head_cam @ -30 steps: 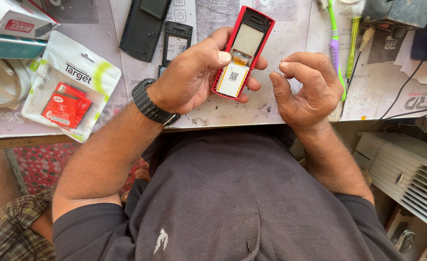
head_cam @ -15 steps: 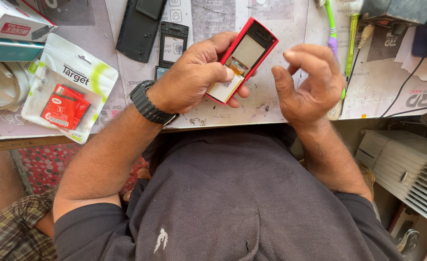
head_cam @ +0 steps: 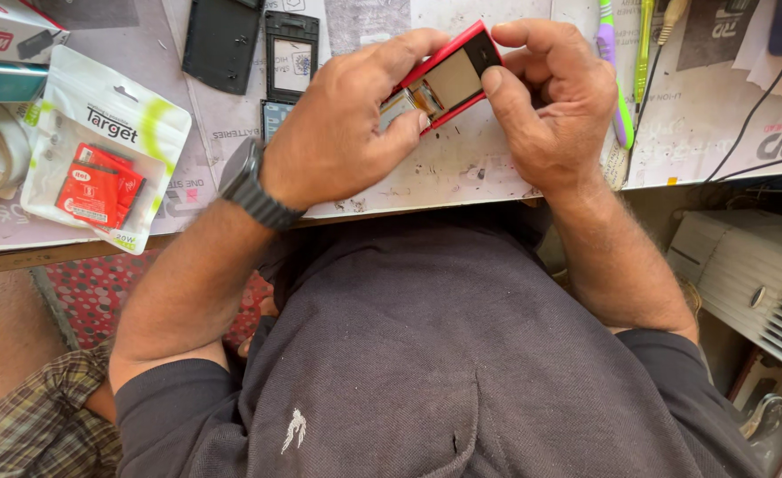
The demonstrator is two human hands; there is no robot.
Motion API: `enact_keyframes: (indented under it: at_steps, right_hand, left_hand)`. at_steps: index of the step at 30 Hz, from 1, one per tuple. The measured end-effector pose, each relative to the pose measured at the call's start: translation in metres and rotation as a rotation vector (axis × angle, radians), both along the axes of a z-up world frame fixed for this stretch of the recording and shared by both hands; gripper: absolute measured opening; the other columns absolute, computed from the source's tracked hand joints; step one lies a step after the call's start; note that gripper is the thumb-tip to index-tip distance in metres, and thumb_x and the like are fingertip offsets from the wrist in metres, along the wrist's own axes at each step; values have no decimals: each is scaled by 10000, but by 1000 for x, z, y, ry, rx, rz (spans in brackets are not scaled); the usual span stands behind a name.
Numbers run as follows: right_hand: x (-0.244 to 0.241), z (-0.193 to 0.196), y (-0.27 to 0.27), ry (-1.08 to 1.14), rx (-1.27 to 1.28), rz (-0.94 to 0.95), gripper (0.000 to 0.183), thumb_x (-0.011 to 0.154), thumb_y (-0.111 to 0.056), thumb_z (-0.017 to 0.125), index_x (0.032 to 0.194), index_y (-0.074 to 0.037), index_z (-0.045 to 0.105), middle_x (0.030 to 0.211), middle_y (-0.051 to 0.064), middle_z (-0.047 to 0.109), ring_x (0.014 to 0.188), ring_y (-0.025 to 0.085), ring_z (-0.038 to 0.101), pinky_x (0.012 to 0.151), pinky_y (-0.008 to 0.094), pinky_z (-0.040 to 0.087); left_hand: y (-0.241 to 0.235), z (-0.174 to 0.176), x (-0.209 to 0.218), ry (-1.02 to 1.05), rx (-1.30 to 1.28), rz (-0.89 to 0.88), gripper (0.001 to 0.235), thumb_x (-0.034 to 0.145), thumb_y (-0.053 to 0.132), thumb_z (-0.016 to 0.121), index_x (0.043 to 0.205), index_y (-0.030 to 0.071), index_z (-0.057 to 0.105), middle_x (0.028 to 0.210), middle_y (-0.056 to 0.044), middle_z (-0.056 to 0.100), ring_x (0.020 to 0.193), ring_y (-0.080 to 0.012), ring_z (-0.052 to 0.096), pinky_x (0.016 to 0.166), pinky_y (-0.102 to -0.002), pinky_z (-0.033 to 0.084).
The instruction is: The person cleans the internal components of a disassembled red mobile phone using a toothbrush and a green pen-like tool. They repeatedly brush the battery area and connectors, occasionally applying liquid from a bottle to the toothbrush.
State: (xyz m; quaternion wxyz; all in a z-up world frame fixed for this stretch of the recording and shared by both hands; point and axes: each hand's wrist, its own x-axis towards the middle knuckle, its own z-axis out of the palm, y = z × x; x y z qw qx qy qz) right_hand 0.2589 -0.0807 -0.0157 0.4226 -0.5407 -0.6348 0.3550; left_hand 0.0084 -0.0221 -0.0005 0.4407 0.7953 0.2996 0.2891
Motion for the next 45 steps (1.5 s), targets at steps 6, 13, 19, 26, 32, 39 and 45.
enact_keyframes:
  at_steps: [6, 13, 19, 26, 32, 39, 45]
  right_hand:
    - [2, -3, 5, -93, 30, -16, 163, 1107, 42, 704, 1254, 7, 644, 794, 44, 703, 627, 30, 560, 564, 189, 408]
    - [-6, -3, 10, -227, 130, -29, 141, 1090, 33, 699, 1221, 1, 660, 870, 51, 725, 671, 53, 618, 580, 200, 457]
    - [-16, 3, 11, -387, 188, -75, 174, 1049, -23, 804, 1177, -11, 686, 850, 50, 706, 617, 82, 565, 520, 227, 407]
    - [-16, 4, 10, -380, 191, -89, 137, 1053, -27, 827, 1129, -10, 714, 812, 45, 676, 559, 75, 550, 492, 228, 379]
    - [-14, 4, 9, -364, 189, -60, 151, 1046, -43, 840, 1117, -4, 713, 805, 51, 679, 558, 76, 558, 494, 226, 392]
    - [-12, 1, 10, -364, 191, -43, 149, 1045, -39, 840, 1115, -5, 712, 807, 54, 690, 604, 83, 595, 491, 210, 420]
    - [-10, 1, 9, -347, 175, -36, 159, 1045, -34, 843, 1118, -2, 705, 822, 62, 698, 585, 75, 604, 501, 209, 432]
  left_hand:
    - [-27, 15, -5, 257, 270, 170, 685, 881, 207, 836, 1433, -13, 494, 1329, -182, 595, 1191, -348, 594, 997, -446, 535]
    - [-34, 7, -4, 329, 361, 196, 641, 831, 241, 849, 1327, -21, 538, 1242, -165, 577, 1082, -309, 576, 912, -454, 510]
    - [-29, 2, -4, 335, 412, 148, 509, 849, 230, 817, 1253, 7, 604, 1154, -146, 569, 1026, -294, 567, 863, -441, 507]
    - [-26, -4, -9, 314, 468, 150, 461, 886, 247, 821, 1235, 13, 630, 1199, -132, 578, 1058, -291, 563, 904, -451, 489]
    - [-21, -6, -10, 297, 453, 132, 460, 896, 265, 833, 1226, 7, 642, 1204, -124, 585, 1047, -285, 564, 912, -447, 479]
    - [-21, -5, -11, 322, 478, 144, 463, 889, 277, 833, 1228, 22, 648, 1211, -106, 598, 1053, -269, 571, 938, -445, 451]
    - [-20, -4, -11, 343, 489, 141, 467, 894, 287, 835, 1232, 23, 653, 1203, -96, 601, 1031, -257, 565, 936, -441, 430]
